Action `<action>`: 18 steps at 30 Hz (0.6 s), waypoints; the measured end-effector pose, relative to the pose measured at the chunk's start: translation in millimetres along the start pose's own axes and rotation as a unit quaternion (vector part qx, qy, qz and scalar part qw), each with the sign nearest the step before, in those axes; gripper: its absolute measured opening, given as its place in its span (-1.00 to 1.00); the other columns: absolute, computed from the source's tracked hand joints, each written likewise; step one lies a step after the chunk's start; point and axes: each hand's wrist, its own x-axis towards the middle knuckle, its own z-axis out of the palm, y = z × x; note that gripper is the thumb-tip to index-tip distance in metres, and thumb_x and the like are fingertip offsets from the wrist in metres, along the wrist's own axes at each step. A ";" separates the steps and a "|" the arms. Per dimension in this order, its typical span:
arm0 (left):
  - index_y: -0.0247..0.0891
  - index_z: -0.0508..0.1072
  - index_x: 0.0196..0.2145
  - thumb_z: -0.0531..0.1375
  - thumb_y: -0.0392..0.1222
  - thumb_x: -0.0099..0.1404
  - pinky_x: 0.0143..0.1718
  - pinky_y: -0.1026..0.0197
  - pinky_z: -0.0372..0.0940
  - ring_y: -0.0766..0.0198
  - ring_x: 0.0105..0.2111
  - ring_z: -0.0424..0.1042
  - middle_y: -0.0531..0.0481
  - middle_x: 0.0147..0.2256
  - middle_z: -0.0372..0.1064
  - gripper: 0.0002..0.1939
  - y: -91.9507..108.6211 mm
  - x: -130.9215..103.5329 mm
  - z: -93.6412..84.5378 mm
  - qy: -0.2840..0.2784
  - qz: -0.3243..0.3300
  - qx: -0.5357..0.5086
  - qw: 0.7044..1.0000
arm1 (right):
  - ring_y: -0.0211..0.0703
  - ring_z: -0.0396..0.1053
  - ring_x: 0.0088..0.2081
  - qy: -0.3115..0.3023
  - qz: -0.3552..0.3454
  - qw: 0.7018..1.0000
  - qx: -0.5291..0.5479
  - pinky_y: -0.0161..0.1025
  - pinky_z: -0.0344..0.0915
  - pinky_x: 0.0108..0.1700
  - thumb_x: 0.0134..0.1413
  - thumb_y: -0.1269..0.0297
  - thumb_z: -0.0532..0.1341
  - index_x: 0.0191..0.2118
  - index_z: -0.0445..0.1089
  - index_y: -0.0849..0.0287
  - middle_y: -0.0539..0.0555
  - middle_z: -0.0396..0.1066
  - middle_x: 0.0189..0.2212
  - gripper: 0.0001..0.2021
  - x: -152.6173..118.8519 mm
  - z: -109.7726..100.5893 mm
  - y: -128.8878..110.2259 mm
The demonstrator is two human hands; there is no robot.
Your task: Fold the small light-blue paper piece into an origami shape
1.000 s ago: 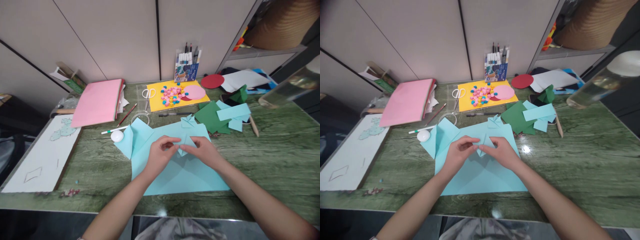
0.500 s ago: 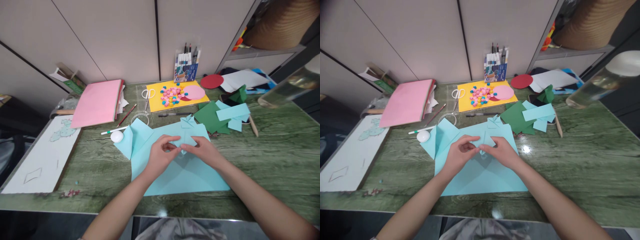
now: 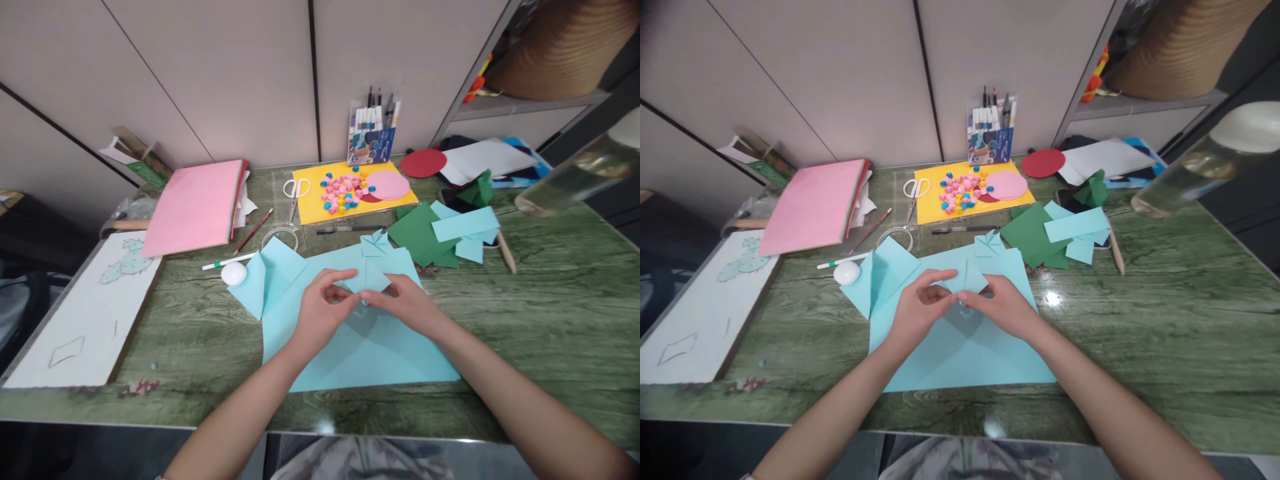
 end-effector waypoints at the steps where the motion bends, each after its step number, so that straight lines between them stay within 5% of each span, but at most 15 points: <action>1: -0.23 0.46 -0.21 0.27 -0.28 0.04 -0.44 0.34 0.27 0.41 -0.46 0.39 -0.03 -0.22 0.28 -0.71 0.4 0.0 0.2 0.003 -0.001 -0.004 1.000 | -0.19 0.31 -0.45 -0.005 0.002 1.000 0.004 -0.28 0.21 -0.42 -0.02 0.09 0.20 -0.41 0.40 0.21 0.02 0.41 -0.53 -0.75 -0.1 -0.1 0.1; 9: -0.26 0.44 -0.15 0.28 -0.23 0.03 -0.45 0.30 0.22 0.32 -0.50 0.38 0.04 -0.53 0.38 -0.63 0.1 0.1 -1.6 0.001 -0.065 -0.042 0.997 | -0.18 0.31 -0.45 0.000 0.018 1.000 0.006 -0.27 0.21 -0.42 -0.04 0.06 0.20 -0.42 0.41 0.21 0.03 0.42 -0.53 -0.73 0.2 1.3 3.3; 18: -0.23 0.42 -0.12 0.28 -0.22 0.03 -0.42 0.26 0.23 0.27 -0.50 0.40 0.05 -0.56 0.42 -0.60 -4.5 0.3 -1.9 0.009 -0.057 -0.057 0.997 | -0.16 0.38 -0.42 -0.046 0.031 0.997 0.054 -0.26 0.23 -0.36 -0.05 0.06 0.21 -0.52 0.43 0.20 0.05 0.47 -0.51 -0.72 0.7 1.3 1.1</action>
